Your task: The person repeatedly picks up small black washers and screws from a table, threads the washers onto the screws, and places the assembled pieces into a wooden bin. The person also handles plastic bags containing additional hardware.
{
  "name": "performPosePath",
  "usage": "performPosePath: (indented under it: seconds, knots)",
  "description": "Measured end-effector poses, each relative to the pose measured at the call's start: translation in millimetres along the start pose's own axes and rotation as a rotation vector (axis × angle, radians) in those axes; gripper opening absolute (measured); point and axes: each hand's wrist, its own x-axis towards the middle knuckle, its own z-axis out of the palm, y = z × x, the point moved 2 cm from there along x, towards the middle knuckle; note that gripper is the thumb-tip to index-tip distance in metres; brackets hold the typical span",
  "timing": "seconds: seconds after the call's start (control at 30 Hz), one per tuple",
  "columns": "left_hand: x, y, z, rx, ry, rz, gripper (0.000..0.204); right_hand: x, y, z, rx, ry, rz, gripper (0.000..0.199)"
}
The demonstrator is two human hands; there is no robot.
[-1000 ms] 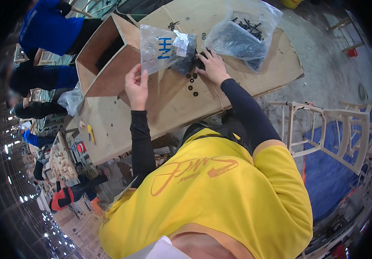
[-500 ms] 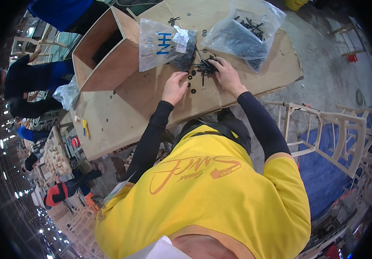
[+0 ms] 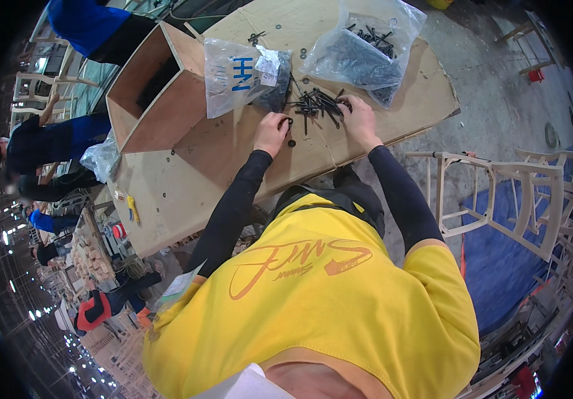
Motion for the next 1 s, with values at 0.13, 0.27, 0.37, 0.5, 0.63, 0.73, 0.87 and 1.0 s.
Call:
performPosePath:
  seconds: [0.13, 0.27, 0.37, 0.5, 0.63, 0.73, 0.87, 1.0]
  knots:
    - [-2, -9, -4, -0.645, 0.051, -0.397, 0.016, -1, -7, -2, 0.216, 0.024, 0.101, 0.023]
    - [-2, 16, -21, -1.109, 0.021, -0.589, 0.016, -6, -9, 10, 0.564, -0.094, 0.239, 0.024]
    - [-7, 26, -34, -1.136, -0.024, -0.583, 0.018, -18, -37, 19, 0.837, -0.192, 0.434, 0.026]
    - [-12, 49, -47, -1.189, -0.07, -0.528, 0.021, -31, -55, 30, 1.288, -0.265, 0.684, 0.021]
    - [-14, 64, -51, -1.235, -0.135, -0.503, 0.022, -38, -62, 38, 1.374, -0.261, 0.798, 0.017]
    - [-16, 71, -53, -1.237, -0.165, -0.49, 0.022, -41, -64, 39, 1.37, -0.273, 0.864, 0.017]
    - [-18, 73, -50, -1.216, -0.146, -0.486, 0.02, -45, -64, 43, 1.444, -0.361, 0.897, 0.018]
    - [-18, 72, -46, -1.132, -0.097, -0.47, 0.018, -49, -65, 46, 1.474, -0.353, 0.967, 0.016]
